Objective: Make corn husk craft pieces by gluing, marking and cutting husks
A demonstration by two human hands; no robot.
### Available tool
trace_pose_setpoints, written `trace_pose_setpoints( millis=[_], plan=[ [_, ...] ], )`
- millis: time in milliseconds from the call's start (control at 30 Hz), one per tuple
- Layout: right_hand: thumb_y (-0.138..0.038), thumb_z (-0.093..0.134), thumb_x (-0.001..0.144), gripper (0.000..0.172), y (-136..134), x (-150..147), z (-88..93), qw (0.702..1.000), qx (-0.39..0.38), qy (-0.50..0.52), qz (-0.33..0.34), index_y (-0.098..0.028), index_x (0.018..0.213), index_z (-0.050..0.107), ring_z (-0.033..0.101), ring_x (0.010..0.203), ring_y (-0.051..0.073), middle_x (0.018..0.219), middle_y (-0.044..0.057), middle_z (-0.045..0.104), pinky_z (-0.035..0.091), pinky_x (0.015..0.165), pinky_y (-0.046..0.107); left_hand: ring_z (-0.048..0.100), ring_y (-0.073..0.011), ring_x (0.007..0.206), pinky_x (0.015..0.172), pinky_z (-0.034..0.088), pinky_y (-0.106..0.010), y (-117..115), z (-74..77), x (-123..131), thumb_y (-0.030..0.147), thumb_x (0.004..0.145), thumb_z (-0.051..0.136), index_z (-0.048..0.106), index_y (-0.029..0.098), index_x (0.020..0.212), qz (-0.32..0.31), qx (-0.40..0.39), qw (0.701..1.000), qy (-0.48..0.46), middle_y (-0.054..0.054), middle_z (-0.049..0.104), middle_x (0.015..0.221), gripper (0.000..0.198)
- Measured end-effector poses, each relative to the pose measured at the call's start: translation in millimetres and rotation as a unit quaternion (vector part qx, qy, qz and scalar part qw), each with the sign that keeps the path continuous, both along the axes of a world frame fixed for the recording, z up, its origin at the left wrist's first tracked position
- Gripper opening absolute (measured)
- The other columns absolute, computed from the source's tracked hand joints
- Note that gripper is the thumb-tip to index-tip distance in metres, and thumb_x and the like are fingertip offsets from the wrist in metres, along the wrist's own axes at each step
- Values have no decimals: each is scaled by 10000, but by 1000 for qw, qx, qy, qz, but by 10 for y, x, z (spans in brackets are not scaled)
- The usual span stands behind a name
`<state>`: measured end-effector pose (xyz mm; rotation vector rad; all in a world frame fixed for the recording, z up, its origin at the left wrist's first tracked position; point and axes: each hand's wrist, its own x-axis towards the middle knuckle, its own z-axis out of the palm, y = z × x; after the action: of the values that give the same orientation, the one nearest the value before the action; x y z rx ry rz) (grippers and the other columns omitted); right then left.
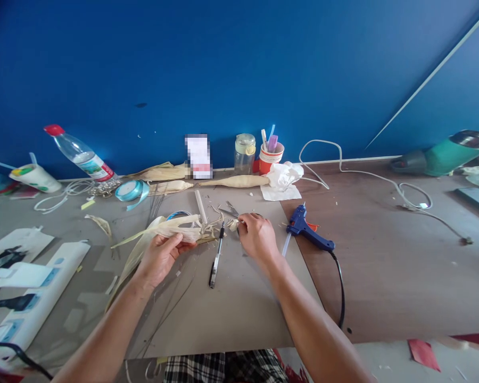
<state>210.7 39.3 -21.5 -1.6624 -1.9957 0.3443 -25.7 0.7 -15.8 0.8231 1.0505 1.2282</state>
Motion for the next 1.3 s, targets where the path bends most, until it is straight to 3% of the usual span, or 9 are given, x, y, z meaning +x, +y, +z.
trace_pose_setpoints(
  millis=[100, 267, 433, 600, 900, 1000, 1133, 1233, 1300],
  plan=[
    [-154, 462, 831, 236, 12, 18, -8, 1000, 16, 11, 16, -201, 843, 692, 605, 785, 172, 831, 39, 691, 394, 708, 255, 660, -180, 713, 737, 545, -327, 3, -5, -11, 318, 734, 703, 697, 122, 863, 6, 0, 1000, -3, -62, 720, 752, 235],
    [-245, 537, 822, 233, 70, 134, -23, 994, -8, -92, -53, -205, 995, 688, 549, 961, 256, 985, 100, 654, 375, 798, 330, 665, -182, 708, 738, 538, -330, -3, 17, -4, 310, 736, 703, 698, 114, 818, -4, 3, 1000, -6, -75, 723, 756, 212],
    [-291, 574, 806, 311, 59, 129, -13, 985, -54, -158, -30, -224, 1101, 646, 509, 997, 288, 1042, 117, 612, 355, 792, 364, 666, -182, 689, 727, 533, -330, -7, 26, 5, 315, 726, 707, 696, 112, 788, 4, 1, 1000, -4, -82, 720, 738, 213],
    [-329, 616, 781, 378, 41, 118, 8, 981, -41, -185, -41, -230, 1145, 616, 492, 1012, 309, 1084, 130, 584, 337, 796, 375, 664, -184, 704, 727, 532, -326, -4, 12, 2, 318, 722, 713, 693, 110, 798, -5, -3, 1000, 0, -85, 720, 747, 222],
    [-219, 514, 798, 245, 61, 100, -9, 982, -70, -173, -35, -196, 1012, 632, 593, 878, 252, 919, 105, 658, 310, 800, 368, 665, -193, 714, 739, 530, -345, -3, 10, 10, 308, 727, 707, 694, 114, 833, -3, -5, 1000, 7, -85, 723, 752, 221],
    [-181, 498, 771, 216, 71, 87, 10, 994, -33, -95, -52, -178, 955, 611, 603, 835, 228, 897, 89, 658, 334, 786, 351, 661, -190, 723, 742, 534, -341, -1, 4, 7, 309, 723, 711, 696, 116, 823, 0, -3, 1000, 4, -80, 722, 759, 219],
    [-213, 531, 736, 170, 47, 47, 65, 987, 16, 138, -78, -191, 903, 553, 575, 778, 189, 839, 39, 630, 391, 753, 324, 658, -178, 677, 717, 539, -325, -7, 41, 24, 307, 700, 729, 697, 121, 791, 12, -13, 1000, 1, -61, 718, 736, 209],
    [-244, 578, 705, 176, -12, -15, 126, 943, -40, 330, -25, -195, 864, 519, 553, 741, 164, 807, 21, 596, 424, 709, 301, 654, -176, 651, 697, 542, -324, -14, 70, 38, 305, 684, 744, 698, 124, 796, 20, -20, 1000, -6, -54, 716, 726, 218],
    [-268, 615, 691, 214, -63, -60, 174, 891, -111, 440, 32, -198, 857, 499, 550, 726, 158, 800, 20, 583, 434, 677, 294, 656, -177, 668, 702, 546, -327, -17, 75, 37, 307, 690, 744, 699, 125, 823, 17, -23, 1000, -8, -55, 718, 750, 231]
  ],
)
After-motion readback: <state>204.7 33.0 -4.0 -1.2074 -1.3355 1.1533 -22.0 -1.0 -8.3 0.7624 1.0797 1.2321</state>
